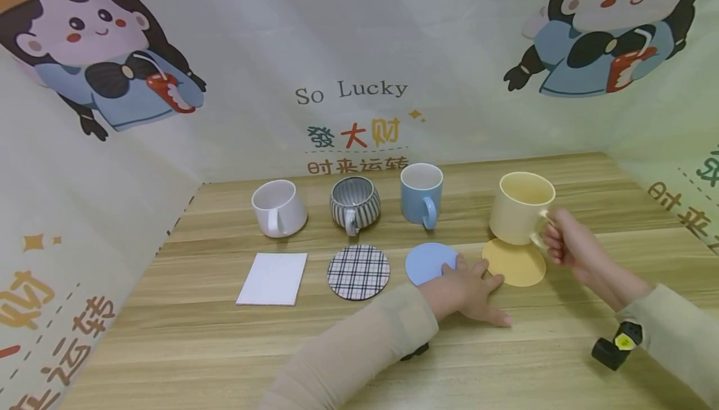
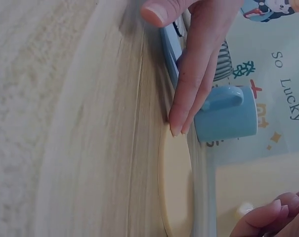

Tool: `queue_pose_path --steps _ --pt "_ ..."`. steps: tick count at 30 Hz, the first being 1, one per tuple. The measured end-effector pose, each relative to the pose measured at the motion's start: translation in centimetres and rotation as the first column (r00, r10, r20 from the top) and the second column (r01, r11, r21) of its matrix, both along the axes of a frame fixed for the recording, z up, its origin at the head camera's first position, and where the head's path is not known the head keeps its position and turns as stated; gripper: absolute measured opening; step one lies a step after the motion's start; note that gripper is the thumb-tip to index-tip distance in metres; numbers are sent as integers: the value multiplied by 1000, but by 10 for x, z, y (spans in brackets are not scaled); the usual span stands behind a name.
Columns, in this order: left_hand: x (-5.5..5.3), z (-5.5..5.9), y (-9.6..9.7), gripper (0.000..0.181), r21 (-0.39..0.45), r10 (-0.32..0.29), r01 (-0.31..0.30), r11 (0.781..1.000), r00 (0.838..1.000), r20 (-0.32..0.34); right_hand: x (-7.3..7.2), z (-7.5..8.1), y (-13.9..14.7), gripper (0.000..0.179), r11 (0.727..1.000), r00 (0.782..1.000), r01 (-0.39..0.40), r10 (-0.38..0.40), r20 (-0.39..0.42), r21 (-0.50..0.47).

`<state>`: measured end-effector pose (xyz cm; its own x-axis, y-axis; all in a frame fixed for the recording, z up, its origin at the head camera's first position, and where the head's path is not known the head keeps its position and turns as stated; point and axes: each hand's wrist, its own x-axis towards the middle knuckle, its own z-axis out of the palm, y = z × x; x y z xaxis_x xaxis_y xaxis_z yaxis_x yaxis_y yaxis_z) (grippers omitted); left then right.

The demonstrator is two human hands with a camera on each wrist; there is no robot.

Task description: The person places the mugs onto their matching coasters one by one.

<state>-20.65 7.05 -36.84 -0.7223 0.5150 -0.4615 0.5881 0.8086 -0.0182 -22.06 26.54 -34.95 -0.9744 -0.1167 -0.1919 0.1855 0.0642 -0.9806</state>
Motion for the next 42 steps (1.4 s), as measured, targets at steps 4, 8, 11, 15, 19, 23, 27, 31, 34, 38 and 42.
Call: queue_pose_path --steps 4,8,11,15,19,23,27,31,34,38,42 --pt "-1 -1 -1 75 3 -1 1 1000 1000 2 4 -1 1 44 1000 1000 -7 7 -3 -1" --pt "-1 -2 -1 75 1 -3 3 1000 1000 1 8 -2 3 44 1000 1000 -20 20 10 20" --pt "-1 -3 -1 76 -1 -3 3 1000 1000 1 10 -3 4 43 999 999 -32 31 7 42" --pt "-1 -3 -1 76 -3 -3 3 1000 1000 0 13 -5 5 42 997 999 -48 49 -12 65" --pt "-1 -3 0 75 -8 -1 1 1000 1000 -3 16 -7 6 41 995 998 -62 63 -19 82" --pt "-1 -3 1 75 -17 0 0 1000 1000 -11 18 -9 7 42 993 997 -74 74 -4 93" --pt "-1 -5 2 75 -21 0 0 1000 1000 -18 20 -10 8 42 992 997 -78 77 13 95" --pt "-1 -5 2 75 -23 3 -3 1000 1000 -18 22 -10 8 41 992 996 -84 81 32 97" --pt "-1 -5 2 76 -24 4 -4 1000 1000 -17 24 -10 8 42 991 996 -87 83 40 104" --pt "-1 -5 2 76 -19 1 -2 1000 1000 -21 25 -11 9 43 990 996 -86 82 39 115" --pt "-1 -5 1 76 -18 0 -1 1000 1000 -27 26 -13 9 43 989 996 -88 84 38 119"
